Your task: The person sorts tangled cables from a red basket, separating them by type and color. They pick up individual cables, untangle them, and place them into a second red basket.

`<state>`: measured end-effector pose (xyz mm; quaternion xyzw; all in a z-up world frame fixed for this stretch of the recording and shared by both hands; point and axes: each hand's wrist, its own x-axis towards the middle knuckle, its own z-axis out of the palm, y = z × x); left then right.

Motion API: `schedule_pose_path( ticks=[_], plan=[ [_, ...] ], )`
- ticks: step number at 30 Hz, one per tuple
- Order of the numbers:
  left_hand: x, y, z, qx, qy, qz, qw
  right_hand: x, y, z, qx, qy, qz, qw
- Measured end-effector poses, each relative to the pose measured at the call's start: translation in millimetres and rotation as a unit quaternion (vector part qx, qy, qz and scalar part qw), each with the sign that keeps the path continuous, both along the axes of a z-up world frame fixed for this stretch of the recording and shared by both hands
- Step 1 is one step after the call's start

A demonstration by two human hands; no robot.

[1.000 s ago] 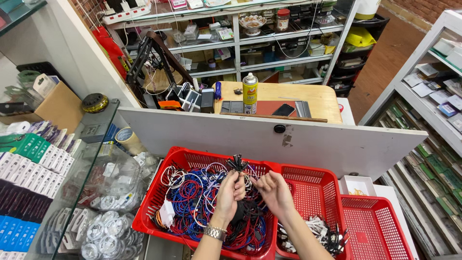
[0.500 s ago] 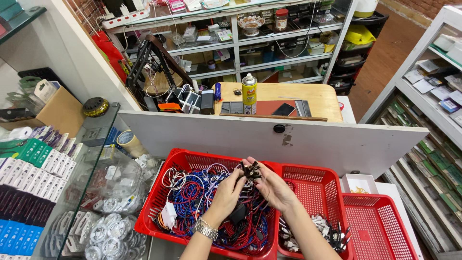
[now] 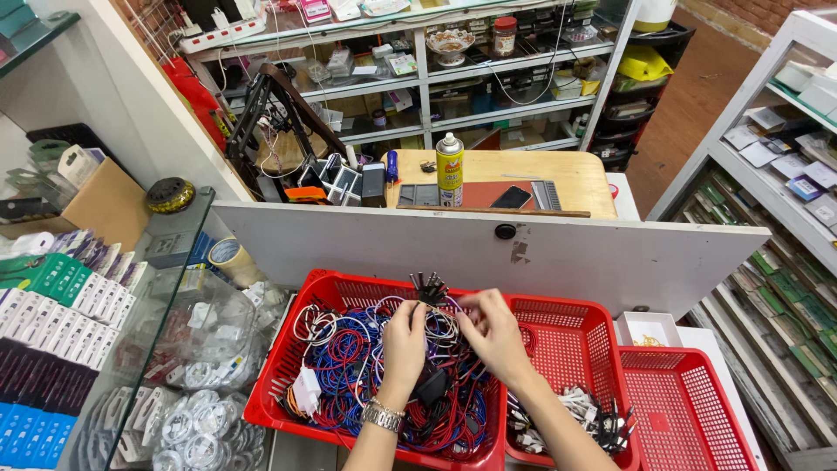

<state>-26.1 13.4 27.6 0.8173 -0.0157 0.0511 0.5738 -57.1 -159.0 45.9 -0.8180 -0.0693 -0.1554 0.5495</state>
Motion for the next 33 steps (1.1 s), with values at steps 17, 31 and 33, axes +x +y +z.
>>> schedule_pose_path(
  ticks=[17, 31, 33],
  plan=[
    [2, -11, 24, -0.316, 0.12, -0.167, 0.926, 13, -10, 3, 0.655, 0.194, 0.224, 0.695],
    [29, 1, 18, 0.091, -0.03, -0.139, 0.986, 54, -5, -4, 0.122, 0.133, 0.026, 0.983],
    [32, -2, 13, 0.037, -0.025, -0.153, 0.987, 60, -5, -9, 0.185, 0.188, 0.06, 0.963]
  ],
)
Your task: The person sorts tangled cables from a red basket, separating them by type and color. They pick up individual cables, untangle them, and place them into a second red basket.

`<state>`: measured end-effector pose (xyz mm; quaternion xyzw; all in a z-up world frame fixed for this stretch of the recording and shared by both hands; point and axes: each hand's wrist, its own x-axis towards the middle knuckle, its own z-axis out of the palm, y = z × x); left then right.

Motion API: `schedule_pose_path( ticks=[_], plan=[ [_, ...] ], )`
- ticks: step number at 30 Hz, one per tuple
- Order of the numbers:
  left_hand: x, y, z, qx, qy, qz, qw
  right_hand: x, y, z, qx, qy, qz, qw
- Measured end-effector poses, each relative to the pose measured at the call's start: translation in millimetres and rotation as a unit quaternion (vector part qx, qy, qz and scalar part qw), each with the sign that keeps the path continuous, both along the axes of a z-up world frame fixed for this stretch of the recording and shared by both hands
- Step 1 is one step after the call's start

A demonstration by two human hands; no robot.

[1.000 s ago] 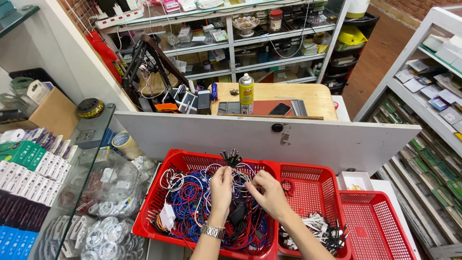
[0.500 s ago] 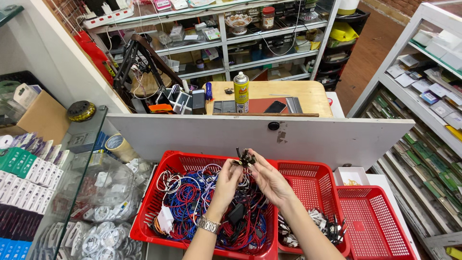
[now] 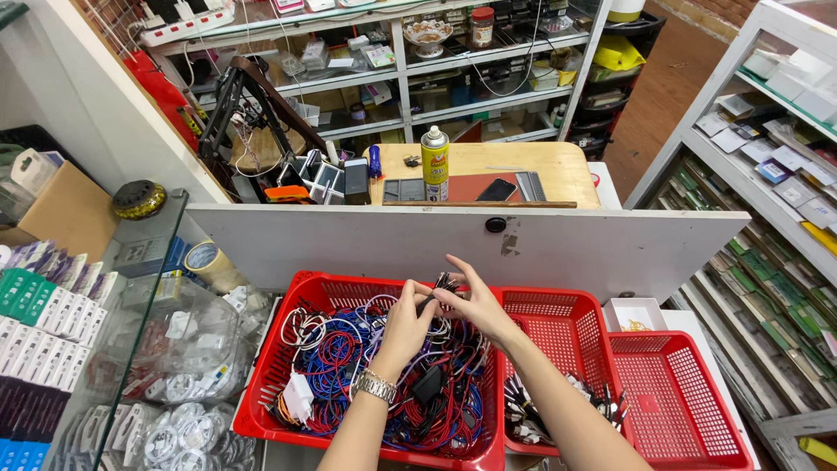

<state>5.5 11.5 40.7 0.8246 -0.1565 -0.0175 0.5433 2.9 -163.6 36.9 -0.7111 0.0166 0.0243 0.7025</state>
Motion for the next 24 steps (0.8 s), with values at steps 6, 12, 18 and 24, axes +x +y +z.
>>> schedule_pose_path(
  ticks=[6, 12, 18, 24],
  plan=[
    [3, -5, -9, -0.027, 0.046, -0.034, 0.998, 18, -21, -19, 0.129, 0.096, 0.11, 0.981],
    [23, -21, -29, 0.01, 0.069, -0.136, 0.988, 0, -57, -13, -0.222, -0.1, 0.058, 0.968],
    [15, -81, -49, -0.189, 0.284, -0.197, 0.919, -42, -113, 17, -0.163, 0.028, 0.186, 0.969],
    [-2, -96, -44, -0.014, 0.375, -0.375, 0.848, -91, -180, -4, -0.043, 0.243, 0.106, 0.963]
  ],
)
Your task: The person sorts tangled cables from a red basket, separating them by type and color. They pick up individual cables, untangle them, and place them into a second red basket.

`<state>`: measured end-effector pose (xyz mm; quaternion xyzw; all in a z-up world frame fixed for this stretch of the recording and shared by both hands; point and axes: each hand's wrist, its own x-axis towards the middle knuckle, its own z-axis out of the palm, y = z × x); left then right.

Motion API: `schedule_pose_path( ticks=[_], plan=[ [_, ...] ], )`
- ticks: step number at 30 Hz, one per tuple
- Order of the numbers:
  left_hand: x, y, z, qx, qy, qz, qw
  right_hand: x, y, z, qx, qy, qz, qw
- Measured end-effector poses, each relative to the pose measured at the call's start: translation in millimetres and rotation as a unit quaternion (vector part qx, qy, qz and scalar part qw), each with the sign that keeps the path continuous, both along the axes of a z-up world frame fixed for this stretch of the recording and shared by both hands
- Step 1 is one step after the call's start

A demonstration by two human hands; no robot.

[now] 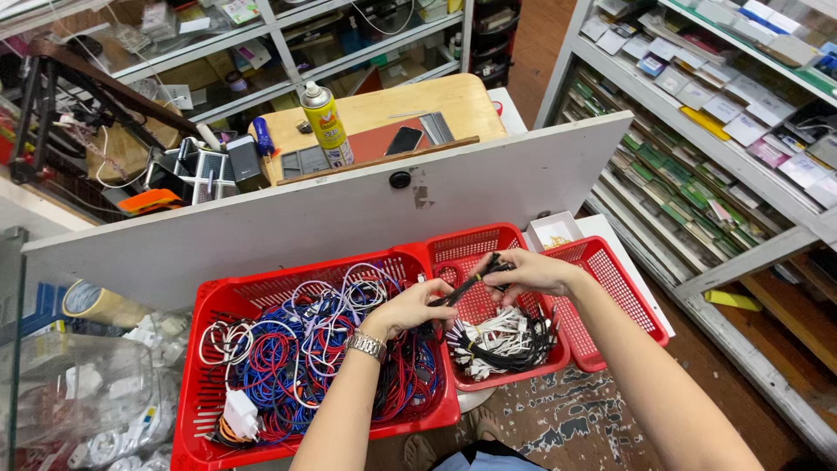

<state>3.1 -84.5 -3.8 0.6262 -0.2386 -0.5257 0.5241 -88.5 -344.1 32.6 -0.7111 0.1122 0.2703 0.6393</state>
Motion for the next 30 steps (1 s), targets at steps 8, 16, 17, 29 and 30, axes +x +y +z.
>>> schedule_pose_path(
  ticks=[8, 16, 17, 29, 30],
  plan=[
    [-17, -15, -30, -0.055, 0.011, 0.044, 0.997, -53, -49, -60, 0.09, -0.008, -0.143, 0.986],
    [-57, -19, -40, 0.059, -0.293, 0.13, 0.946, -84, -43, -45, -0.002, 0.075, -0.117, 0.99],
    [-67, -21, -43, 0.075, -0.375, 0.119, 0.916, -87, -37, -39, -0.049, 0.091, -0.086, 0.991],
    [-88, -49, -98, 0.139, -0.576, -0.034, 0.805, -89, -3, -72, -0.476, -0.058, 0.087, 0.873],
    [-86, -48, -94, 0.123, -0.55, -0.031, 0.825, -88, -3, -76, -0.487, -0.088, 0.094, 0.864]
  ],
)
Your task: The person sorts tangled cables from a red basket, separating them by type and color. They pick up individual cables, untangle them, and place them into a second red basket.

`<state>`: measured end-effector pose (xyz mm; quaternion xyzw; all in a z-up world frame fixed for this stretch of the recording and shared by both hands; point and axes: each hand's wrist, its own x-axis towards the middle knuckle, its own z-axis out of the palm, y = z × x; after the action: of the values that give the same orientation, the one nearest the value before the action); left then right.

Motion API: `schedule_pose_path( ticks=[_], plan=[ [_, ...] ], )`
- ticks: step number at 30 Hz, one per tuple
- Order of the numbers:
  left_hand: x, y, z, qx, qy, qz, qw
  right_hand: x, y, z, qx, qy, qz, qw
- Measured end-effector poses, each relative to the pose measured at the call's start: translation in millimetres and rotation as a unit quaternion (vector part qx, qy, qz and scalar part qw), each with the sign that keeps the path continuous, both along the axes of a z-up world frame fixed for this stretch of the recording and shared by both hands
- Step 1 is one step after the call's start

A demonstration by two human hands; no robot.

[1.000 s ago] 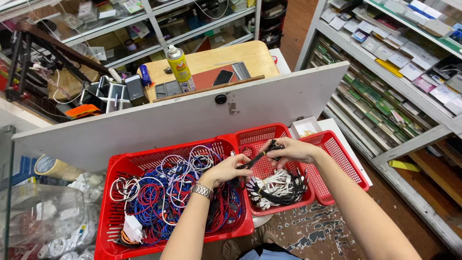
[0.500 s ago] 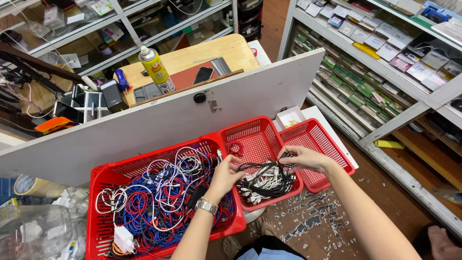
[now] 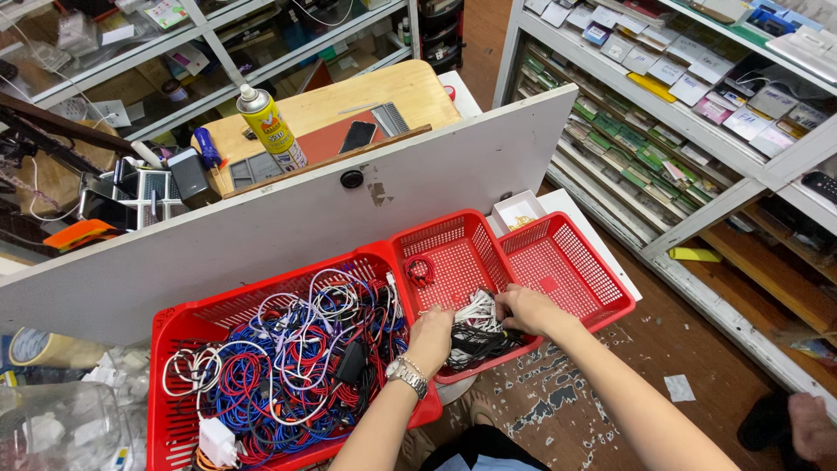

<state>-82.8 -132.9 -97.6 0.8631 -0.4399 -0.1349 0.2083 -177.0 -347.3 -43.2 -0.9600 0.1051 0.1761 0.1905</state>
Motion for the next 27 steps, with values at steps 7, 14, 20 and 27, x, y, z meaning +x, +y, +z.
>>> schedule_pose_path(
  ticks=[7, 14, 20, 27],
  plan=[
    [19, 9, 47, -0.185, 0.159, 0.059, 0.968, 32, 17, 21, 0.059, -0.059, 0.021, 0.996],
    [51, 57, 66, -0.272, 0.175, 0.275, 0.905, 106, 88, 38, 0.308, -0.156, -0.001, 0.939],
    [90, 163, 41, -0.324, 0.151, 0.419, 0.835, 170, 143, 13, 0.304, -0.114, 0.072, 0.943],
    [87, 263, 17, -0.328, 0.145, 0.547, 0.756, 218, 210, -52, 0.197, -0.103, 0.218, 0.95]
  ],
)
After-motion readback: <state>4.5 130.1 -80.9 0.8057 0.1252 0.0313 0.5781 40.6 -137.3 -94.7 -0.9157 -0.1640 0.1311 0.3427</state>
